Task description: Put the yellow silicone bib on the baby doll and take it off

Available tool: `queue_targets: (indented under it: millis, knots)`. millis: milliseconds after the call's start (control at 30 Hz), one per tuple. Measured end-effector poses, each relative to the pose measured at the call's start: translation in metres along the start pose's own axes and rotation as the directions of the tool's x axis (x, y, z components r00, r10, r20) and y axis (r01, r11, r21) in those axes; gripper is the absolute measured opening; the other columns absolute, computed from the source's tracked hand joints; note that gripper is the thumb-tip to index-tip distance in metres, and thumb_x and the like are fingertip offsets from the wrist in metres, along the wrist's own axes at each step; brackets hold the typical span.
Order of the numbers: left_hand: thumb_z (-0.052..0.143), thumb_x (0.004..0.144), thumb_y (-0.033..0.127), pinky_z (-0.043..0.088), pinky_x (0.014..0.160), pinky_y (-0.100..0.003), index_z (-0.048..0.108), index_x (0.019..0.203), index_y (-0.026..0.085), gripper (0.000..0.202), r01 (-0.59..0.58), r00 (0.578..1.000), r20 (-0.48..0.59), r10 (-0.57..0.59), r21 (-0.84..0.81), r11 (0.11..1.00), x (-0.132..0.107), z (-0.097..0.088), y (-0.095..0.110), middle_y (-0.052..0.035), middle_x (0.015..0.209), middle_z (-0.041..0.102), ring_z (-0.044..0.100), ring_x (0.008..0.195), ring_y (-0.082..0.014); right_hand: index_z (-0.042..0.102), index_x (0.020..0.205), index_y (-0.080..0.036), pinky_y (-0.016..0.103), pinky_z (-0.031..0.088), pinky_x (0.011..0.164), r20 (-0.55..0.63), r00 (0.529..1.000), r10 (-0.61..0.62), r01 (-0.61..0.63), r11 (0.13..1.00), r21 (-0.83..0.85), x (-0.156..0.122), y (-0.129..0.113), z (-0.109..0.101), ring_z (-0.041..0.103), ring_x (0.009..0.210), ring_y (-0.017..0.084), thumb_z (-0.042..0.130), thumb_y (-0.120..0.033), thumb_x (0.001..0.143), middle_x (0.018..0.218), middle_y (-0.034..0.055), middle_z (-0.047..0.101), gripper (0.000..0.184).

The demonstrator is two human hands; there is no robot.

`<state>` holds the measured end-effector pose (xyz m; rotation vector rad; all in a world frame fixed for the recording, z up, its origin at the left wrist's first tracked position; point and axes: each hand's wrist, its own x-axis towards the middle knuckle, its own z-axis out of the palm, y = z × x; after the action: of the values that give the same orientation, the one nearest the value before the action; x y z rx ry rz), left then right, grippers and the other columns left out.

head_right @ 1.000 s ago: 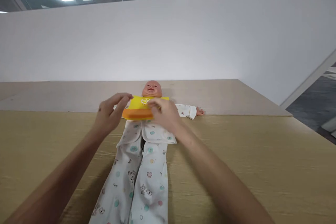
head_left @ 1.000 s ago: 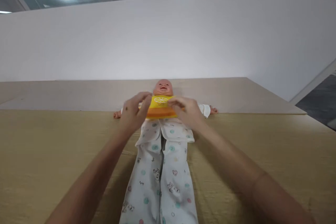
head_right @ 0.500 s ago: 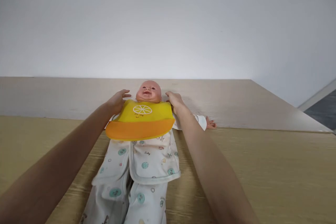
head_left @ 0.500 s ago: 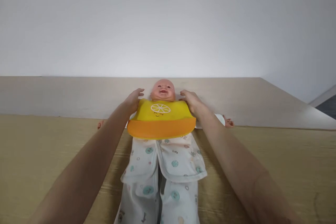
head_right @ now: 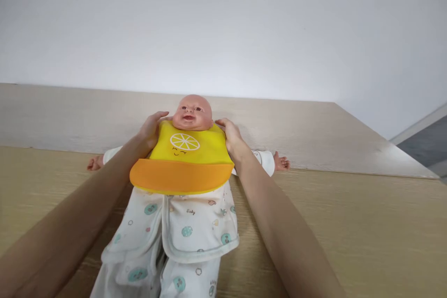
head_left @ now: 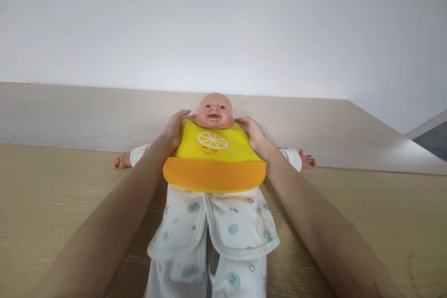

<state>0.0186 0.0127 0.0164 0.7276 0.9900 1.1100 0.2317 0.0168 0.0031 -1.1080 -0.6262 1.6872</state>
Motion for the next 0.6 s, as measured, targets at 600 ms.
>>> queue_targets:
  millis: [600]
  knots:
    - [0.068,0.053,0.021,0.049,0.070,-0.030,0.066,0.102,0.018,0.049,-0.028,0.999,0.023,0.029,-0.057,0.998,-0.108,-0.015,-0.052,-0.0014,0.080,0.072,0.066,0.078,-0.0235,0.067,0.070,-0.024,0.029,0.044,0.079,-0.004,0.949,-0.314,0.313,0.943,0.113,-0.103,0.058,-0.017,0.061,0.083,0.018,0.060,-0.028,0.058,0.079,-0.0039,0.071,0.015]
